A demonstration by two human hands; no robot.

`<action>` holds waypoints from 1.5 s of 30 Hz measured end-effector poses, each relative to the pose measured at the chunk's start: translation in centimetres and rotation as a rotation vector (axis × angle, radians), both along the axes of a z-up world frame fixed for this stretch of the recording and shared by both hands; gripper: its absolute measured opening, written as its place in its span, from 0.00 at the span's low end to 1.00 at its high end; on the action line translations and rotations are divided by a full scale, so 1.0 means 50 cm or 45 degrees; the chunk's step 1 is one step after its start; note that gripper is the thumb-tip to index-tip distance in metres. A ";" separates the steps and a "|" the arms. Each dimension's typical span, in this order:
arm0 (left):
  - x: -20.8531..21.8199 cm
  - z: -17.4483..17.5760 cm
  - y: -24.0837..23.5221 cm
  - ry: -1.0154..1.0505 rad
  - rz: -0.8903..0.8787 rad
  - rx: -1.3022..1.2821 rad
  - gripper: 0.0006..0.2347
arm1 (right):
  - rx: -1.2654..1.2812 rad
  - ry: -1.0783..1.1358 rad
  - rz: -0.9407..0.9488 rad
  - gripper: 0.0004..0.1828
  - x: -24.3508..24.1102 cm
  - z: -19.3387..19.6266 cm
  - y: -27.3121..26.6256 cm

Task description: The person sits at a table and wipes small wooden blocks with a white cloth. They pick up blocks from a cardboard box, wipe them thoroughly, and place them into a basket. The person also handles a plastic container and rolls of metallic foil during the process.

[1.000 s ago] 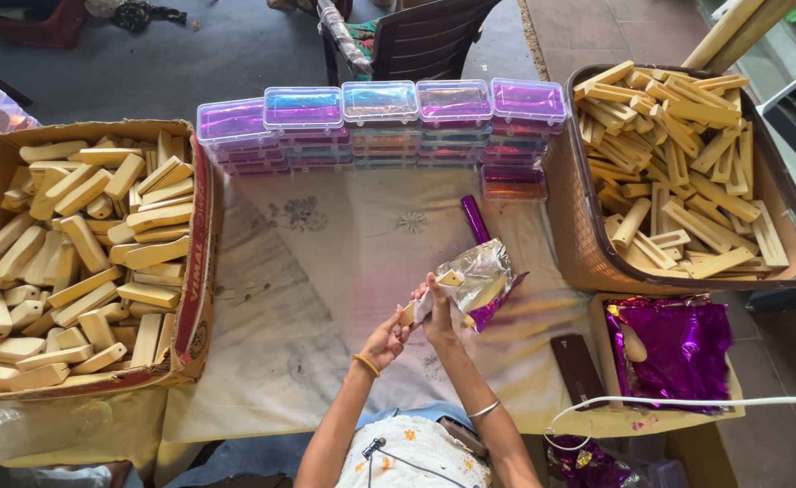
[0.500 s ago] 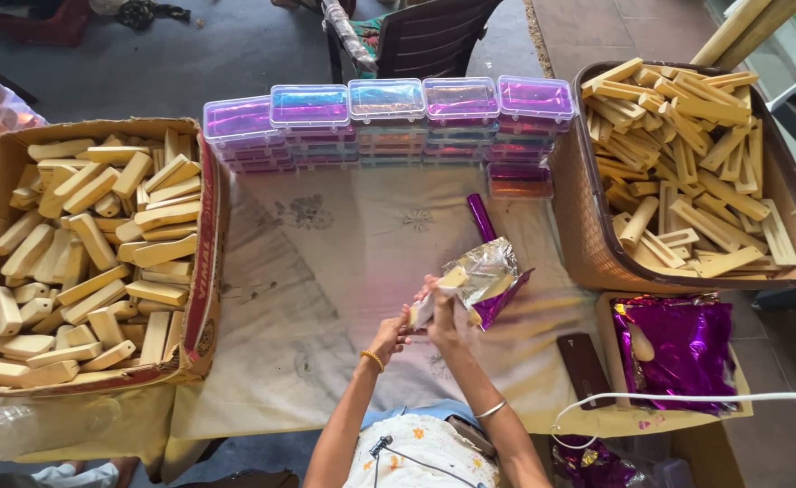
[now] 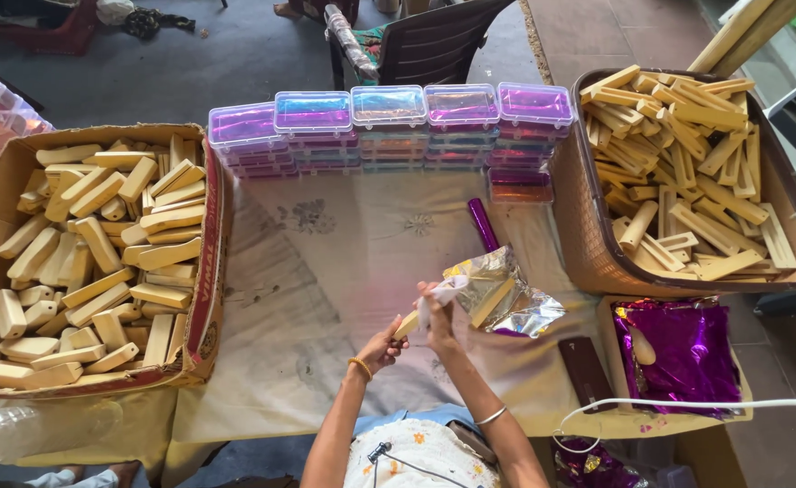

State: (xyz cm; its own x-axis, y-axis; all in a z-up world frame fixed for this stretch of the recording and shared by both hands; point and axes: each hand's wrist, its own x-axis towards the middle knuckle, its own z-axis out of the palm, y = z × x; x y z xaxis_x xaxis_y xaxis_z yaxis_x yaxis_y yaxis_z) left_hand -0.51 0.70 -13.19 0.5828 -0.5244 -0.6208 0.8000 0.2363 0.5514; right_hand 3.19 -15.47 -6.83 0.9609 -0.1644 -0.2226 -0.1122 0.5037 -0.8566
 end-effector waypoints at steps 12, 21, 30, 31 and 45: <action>-0.019 0.015 -0.043 -0.185 0.029 -0.051 0.23 | -0.319 -0.109 -0.058 0.14 -0.029 0.027 0.008; -0.016 0.005 0.014 -0.456 0.608 0.372 0.18 | -0.443 -0.255 -0.555 0.18 0.024 -0.184 -0.106; -0.014 -0.053 0.003 -0.003 0.760 0.268 0.17 | -1.495 -0.141 0.244 0.21 -0.046 -0.113 -0.007; -0.009 -0.083 0.003 -0.002 0.761 0.271 0.17 | -1.491 -0.140 0.246 0.21 -0.064 -0.097 0.015; 0.037 -0.143 0.019 -0.066 0.741 0.357 0.39 | -1.201 -0.882 0.453 0.28 -0.065 -0.046 0.074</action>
State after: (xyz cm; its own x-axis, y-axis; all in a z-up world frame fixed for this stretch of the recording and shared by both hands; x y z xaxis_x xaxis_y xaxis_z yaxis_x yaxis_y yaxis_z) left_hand 1.33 1.63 -20.33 0.7557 0.0645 -0.6517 0.5551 0.4649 0.6897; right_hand -0.07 -11.78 -9.14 0.8532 0.3114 0.4183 0.5078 -0.3131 -0.8026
